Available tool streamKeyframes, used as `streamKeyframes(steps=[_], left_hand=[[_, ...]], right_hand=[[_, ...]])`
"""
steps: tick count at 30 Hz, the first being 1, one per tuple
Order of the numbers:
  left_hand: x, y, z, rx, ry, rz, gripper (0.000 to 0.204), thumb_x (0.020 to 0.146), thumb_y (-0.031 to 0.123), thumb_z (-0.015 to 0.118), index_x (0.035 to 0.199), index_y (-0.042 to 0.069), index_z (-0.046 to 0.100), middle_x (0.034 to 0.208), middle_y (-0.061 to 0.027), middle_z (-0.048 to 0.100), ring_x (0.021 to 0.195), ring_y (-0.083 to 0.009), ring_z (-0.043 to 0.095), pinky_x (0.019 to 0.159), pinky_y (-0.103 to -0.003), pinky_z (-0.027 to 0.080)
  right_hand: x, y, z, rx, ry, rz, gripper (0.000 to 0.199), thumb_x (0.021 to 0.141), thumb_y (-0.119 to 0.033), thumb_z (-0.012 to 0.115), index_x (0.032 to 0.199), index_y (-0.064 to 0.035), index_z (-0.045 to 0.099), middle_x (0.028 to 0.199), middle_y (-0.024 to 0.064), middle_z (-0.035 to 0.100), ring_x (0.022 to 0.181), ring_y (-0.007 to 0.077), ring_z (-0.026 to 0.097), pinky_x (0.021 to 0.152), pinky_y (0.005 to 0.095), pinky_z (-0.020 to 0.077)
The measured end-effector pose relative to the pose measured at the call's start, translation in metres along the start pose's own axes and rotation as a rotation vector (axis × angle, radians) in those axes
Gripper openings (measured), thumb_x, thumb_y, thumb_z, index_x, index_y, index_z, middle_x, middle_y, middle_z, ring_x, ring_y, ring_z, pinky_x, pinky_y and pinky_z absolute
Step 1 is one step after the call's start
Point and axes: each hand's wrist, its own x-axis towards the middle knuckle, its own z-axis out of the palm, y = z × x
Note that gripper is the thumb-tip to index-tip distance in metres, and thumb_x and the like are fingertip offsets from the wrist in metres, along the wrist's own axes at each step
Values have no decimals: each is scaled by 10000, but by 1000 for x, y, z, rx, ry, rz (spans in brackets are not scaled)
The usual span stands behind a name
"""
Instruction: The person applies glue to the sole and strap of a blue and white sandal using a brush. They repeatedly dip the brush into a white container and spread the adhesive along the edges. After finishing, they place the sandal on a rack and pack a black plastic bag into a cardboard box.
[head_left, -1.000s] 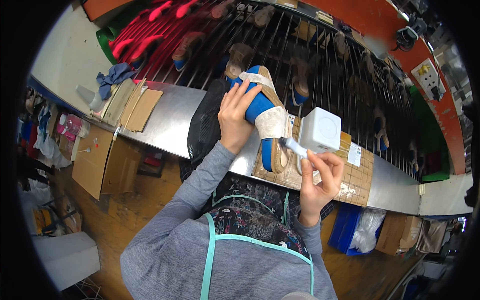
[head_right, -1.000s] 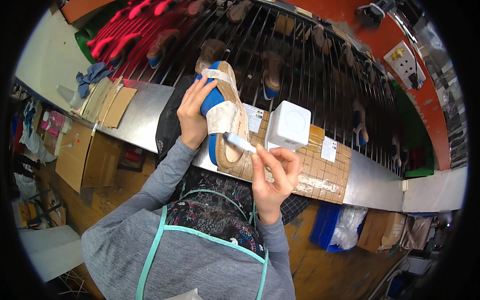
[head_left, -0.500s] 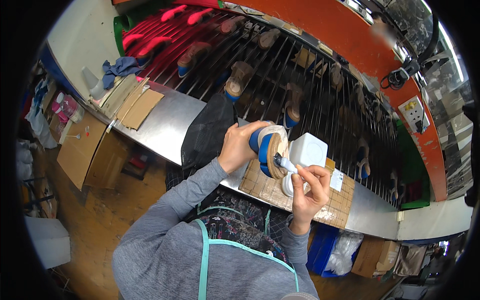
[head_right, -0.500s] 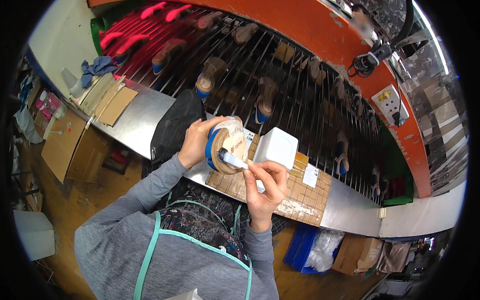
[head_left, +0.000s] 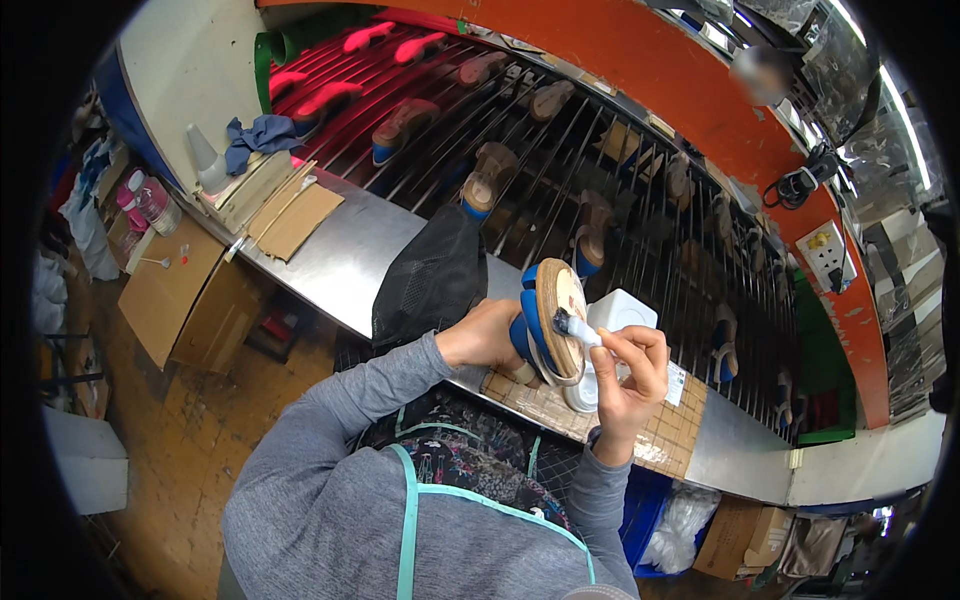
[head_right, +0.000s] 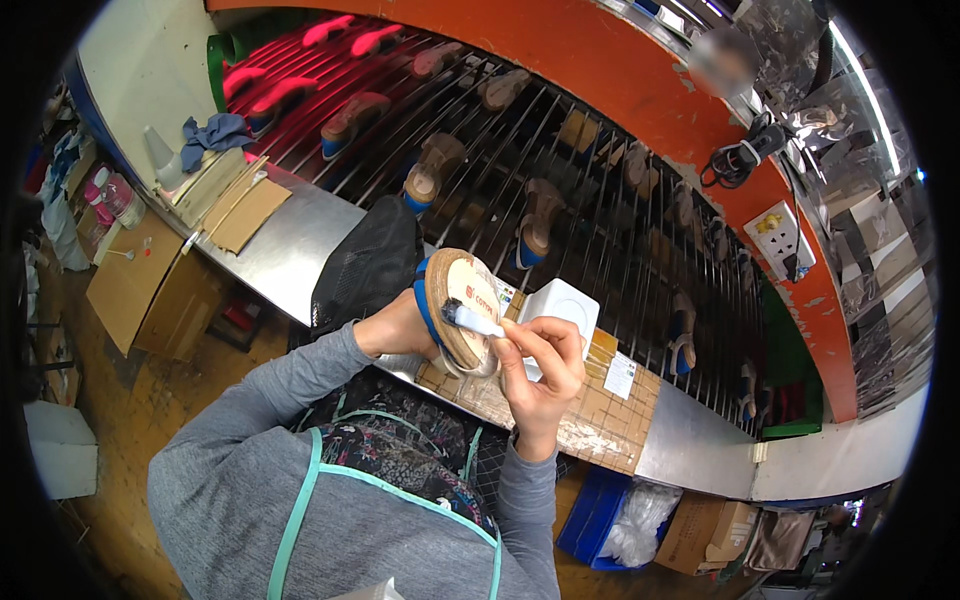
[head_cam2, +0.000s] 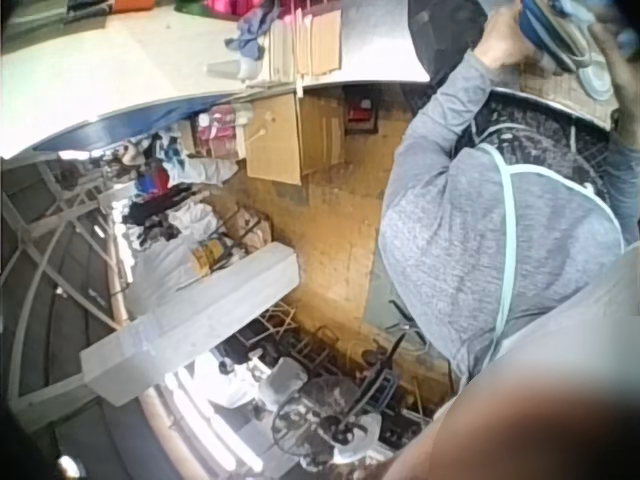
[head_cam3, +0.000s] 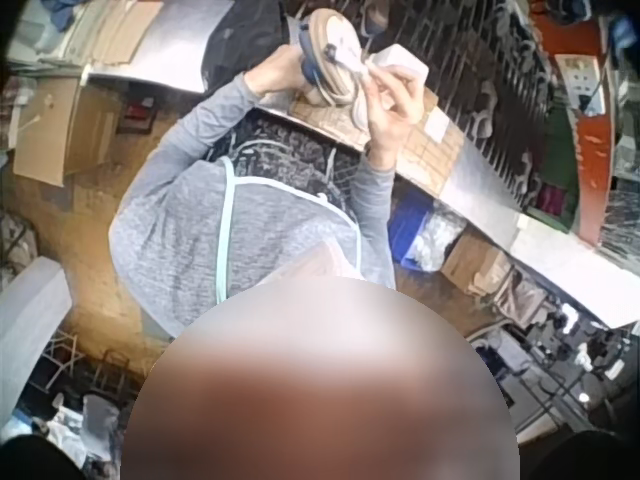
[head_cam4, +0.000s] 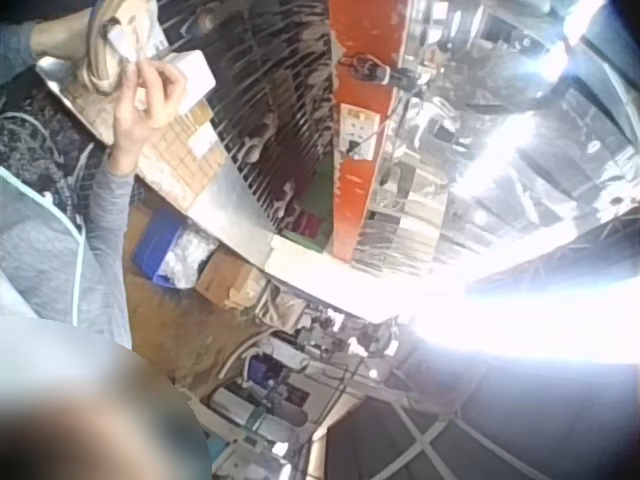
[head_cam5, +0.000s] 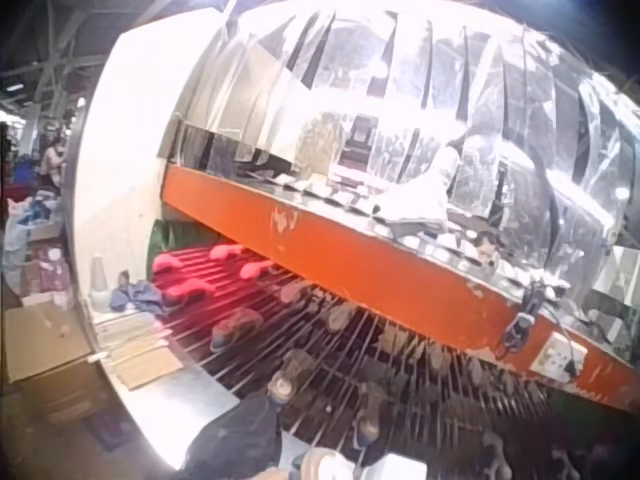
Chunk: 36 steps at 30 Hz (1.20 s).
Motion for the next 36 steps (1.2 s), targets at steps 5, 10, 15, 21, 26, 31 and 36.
streamKeyframes(steps=[5, 10, 15, 21, 26, 31, 36], left_hand=[[-5, -2, 8, -215, -174, -8, 678, 459, 106, 910, 1065, -20, 634, 981, -113, 695, 916, -221, 664, 856, -304, 499], [-13, 7, 12, -472, -398, -158, 779, 474, 96, 912, 1164, -36, 577, 1078, -144, 665, 964, -230, 653, 886, -301, 502], [-16, 13, 15, -618, -549, -283, 700, 507, -5, 878, 1150, 13, 602, 1067, -108, 673, 1000, -197, 639, 873, -330, 524], [-15, 6, 22, -695, -644, -339, 801, 494, 51, 895, 1209, -41, 546, 1114, -184, 645, 1051, -277, 629, 940, -349, 499], [-17, 2, 26, -748, -668, -393, 710, 523, -16, 870, 1177, 18, 596, 1107, -127, 665, 1035, -215, 632, 899, -340, 512], [-17, 1, 29, -809, -778, -382, 715, 524, -17, 871, 1184, 16, 599, 1113, -130, 664, 1063, -226, 619, 922, -342, 495], [-15, 0, 36, -793, -895, -395, 692, 539, 21, 883, 1176, 19, 611, 1114, -124, 666, 1063, -209, 615, 924, -338, 492]], right_hand=[[-8, 5, 1, 45, 2, 46, 182, 735, -5, 754, 915, -9, 725, 870, 61, 573, 710, 125, 557, 587, 227, 465], [-18, 15, -2, 64, -24, 74, 182, 736, -2, 752, 916, -5, 725, 872, 66, 576, 709, 122, 559, 584, 225, 469], [-27, 24, -9, 62, -51, 80, 190, 730, -2, 752, 918, -2, 726, 871, 70, 573, 729, 127, 568, 591, 231, 487], [-36, 31, -16, 62, -65, 112, 187, 721, -2, 758, 905, -13, 731, 873, 73, 572, 785, 135, 548, 602, 227, 494], [-39, 40, -24, -28, -100, 100, 230, 671, -49, 788, 897, -68, 748, 870, 50, 590, 815, 168, 532, 642, 264, 453], [-26, 50, -35, -66, -191, -1, 254, 629, -99, 806, 879, -114, 764, 884, 42, 616, 786, 171, 530, 664, 280, 418], [6, 65, -47, 138, -437, 5, 211, 666, -153, 808, 869, -116, 768, 859, 35, 611, 760, 149, 542, 614, 268, 440]])
